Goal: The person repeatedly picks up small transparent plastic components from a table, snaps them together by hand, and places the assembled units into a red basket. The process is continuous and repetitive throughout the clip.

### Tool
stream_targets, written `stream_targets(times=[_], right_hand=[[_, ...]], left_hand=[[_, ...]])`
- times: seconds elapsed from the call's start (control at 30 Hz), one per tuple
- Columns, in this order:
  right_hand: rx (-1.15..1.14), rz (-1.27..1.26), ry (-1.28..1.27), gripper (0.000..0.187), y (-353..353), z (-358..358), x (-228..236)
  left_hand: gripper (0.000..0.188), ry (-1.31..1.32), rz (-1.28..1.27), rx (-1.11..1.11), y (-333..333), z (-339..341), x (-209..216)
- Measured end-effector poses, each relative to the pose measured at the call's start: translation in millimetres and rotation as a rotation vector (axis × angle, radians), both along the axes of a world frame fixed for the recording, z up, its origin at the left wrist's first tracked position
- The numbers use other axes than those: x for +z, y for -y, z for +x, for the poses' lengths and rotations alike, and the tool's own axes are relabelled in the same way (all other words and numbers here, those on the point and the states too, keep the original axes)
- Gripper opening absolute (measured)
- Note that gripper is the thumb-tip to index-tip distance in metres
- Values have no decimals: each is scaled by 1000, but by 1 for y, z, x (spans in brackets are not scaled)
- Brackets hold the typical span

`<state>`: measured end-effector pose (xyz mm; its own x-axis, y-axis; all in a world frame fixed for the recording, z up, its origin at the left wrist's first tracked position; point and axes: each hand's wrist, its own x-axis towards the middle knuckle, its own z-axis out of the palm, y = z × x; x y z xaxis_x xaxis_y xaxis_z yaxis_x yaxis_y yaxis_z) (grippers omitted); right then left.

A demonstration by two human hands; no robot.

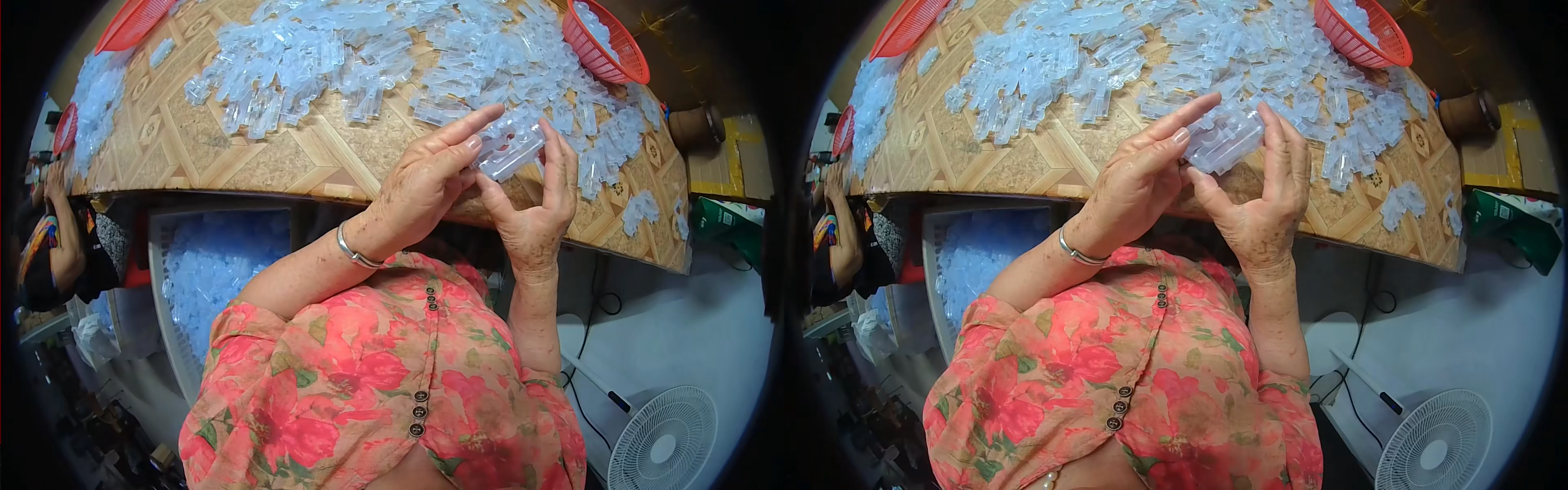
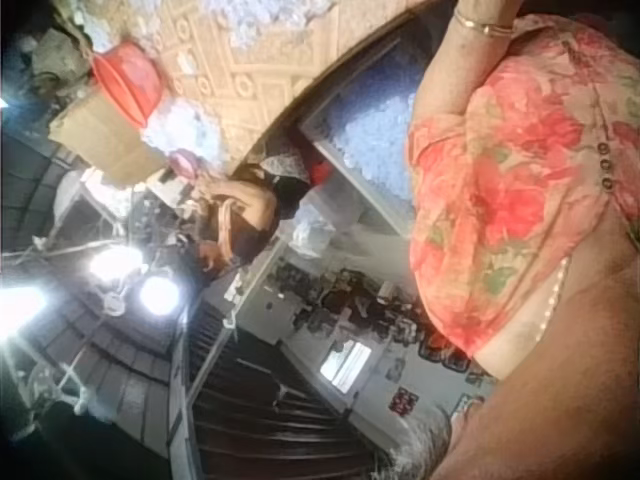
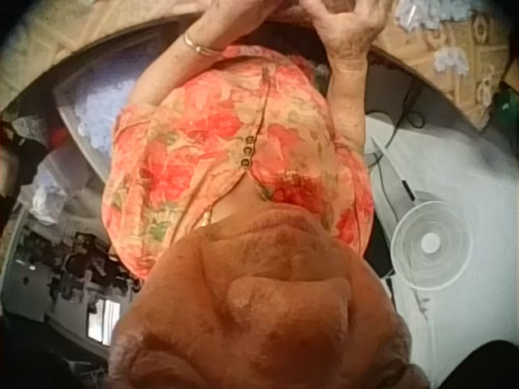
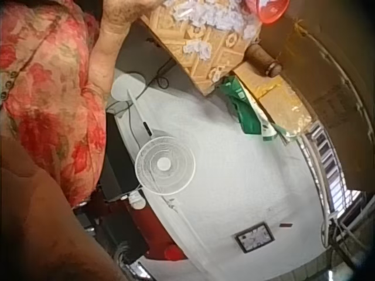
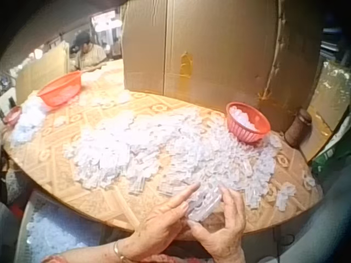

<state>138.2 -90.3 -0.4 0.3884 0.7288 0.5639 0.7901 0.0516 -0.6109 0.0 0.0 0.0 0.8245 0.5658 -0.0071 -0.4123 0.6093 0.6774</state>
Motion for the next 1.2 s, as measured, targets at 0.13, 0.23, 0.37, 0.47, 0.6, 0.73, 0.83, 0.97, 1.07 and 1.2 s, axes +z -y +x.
stream_targets(times=[0.13, 0.23, 0.37, 0.47, 0.6, 0.73, 0.83, 0.97, 1.07, 1.2], right_hand=[[34, 41, 88, 84, -1, -1, -1], [54, 59, 89, 84, -2, -1, -3], [64, 66, 95, 85, -2, -1, -4], [52, 81, 125, 85, -2, -2, -7], [63, 77, 108, 85, -3, -1, -8], [69, 94, 91, 86, -4, 0, -9], [63, 125, 86, 86, -5, 0, -13], [74, 172, 158, 86, -5, 1, -17], [90, 170, 149, 86, -6, 2, -17], [74, 156, 116, 83, -6, -1, -16]], left_hand=[[56, -32, 15, -49, 0, -4, 1], [54, -54, 51, -53, -1, -5, -3], [54, -23, 46, -42, 1, -6, -1], [53, 6, 29, -24, 5, -4, 2], [53, -32, 47, -32, 4, -5, -2], [53, -48, 71, -46, 2, -5, -6], [52, -65, 78, -53, 3, -6, -5], [53, 26, 1, -84, 3, -6, -1], [52, -1, 16, -79, 2, -7, 3], [52, -121, 166, -76, 0, -11, 1]])
